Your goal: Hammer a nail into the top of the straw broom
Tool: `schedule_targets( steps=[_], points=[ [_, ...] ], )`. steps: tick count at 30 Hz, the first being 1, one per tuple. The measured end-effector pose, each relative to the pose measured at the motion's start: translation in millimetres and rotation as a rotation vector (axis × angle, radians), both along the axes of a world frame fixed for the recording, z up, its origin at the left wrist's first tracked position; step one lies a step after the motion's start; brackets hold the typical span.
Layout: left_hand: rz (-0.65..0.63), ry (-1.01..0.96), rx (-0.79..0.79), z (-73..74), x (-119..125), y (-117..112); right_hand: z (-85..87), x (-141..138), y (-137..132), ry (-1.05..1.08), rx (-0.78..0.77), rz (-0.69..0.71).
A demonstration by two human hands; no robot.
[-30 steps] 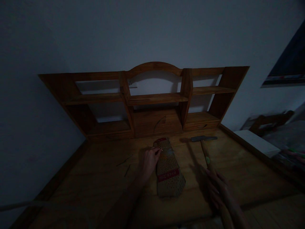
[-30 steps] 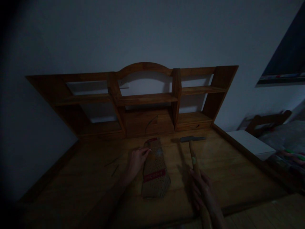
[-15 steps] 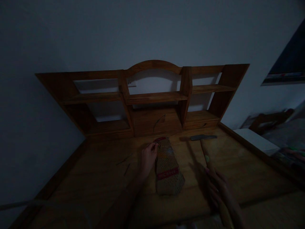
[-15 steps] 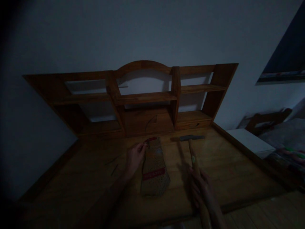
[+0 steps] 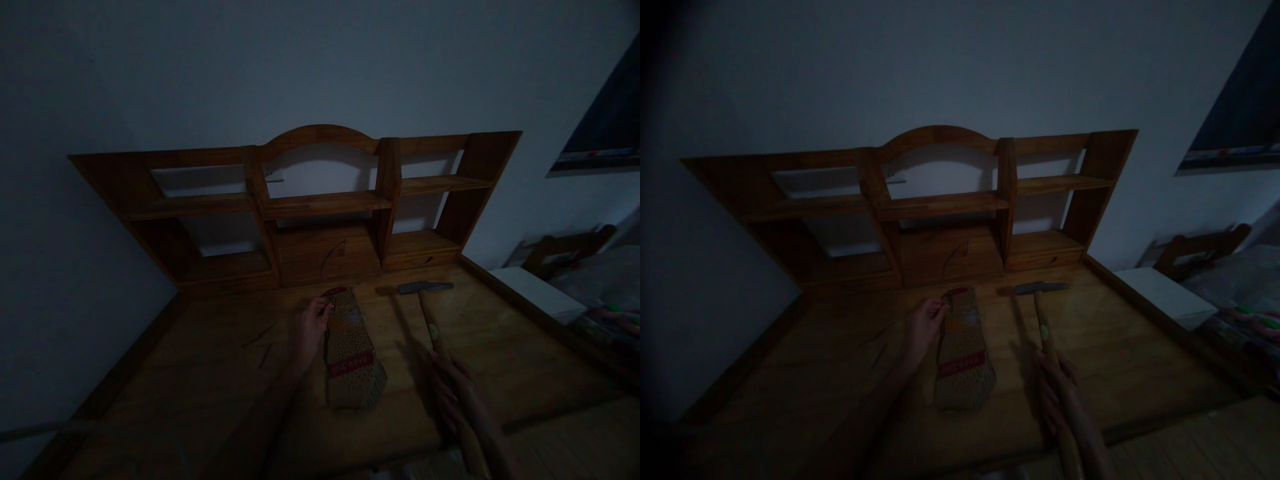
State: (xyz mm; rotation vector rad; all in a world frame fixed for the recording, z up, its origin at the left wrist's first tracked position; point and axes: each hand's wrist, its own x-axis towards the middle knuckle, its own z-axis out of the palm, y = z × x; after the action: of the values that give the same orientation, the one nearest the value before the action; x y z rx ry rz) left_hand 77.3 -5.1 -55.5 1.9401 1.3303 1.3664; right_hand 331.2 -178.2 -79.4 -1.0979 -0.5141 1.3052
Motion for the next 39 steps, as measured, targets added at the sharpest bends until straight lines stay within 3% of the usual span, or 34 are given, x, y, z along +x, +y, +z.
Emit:
schedule_targets(
  steps=[9,14,20,33,39],
  points=[
    [-0.024,0.155,0.067,3.2,4.0,-8.3,-3.9,1.7,-0.9,-0.023,-0.003,-0.035],
    [-0.035,0.166,0.121,0.7,4.5,-4.3,-11.7,5.8,-1.2,-0.031,0.018,-0.011],
    [-0.058,0.166,0.089,0.5,4.9,-4.5,-10.8,3.5,-2.5,-0.064,0.001,-0.053],
    [-0.063,0.162,0.14,0.2,5.6,-5.9,-4.2,2.5,-0.8,-0.021,0.034,-0.002],
    [-0.084,0.174,0.187,2.6,5.7,-5.4,-11.3,5.1,0.9,-0.039,0.033,0.024]
  ],
)
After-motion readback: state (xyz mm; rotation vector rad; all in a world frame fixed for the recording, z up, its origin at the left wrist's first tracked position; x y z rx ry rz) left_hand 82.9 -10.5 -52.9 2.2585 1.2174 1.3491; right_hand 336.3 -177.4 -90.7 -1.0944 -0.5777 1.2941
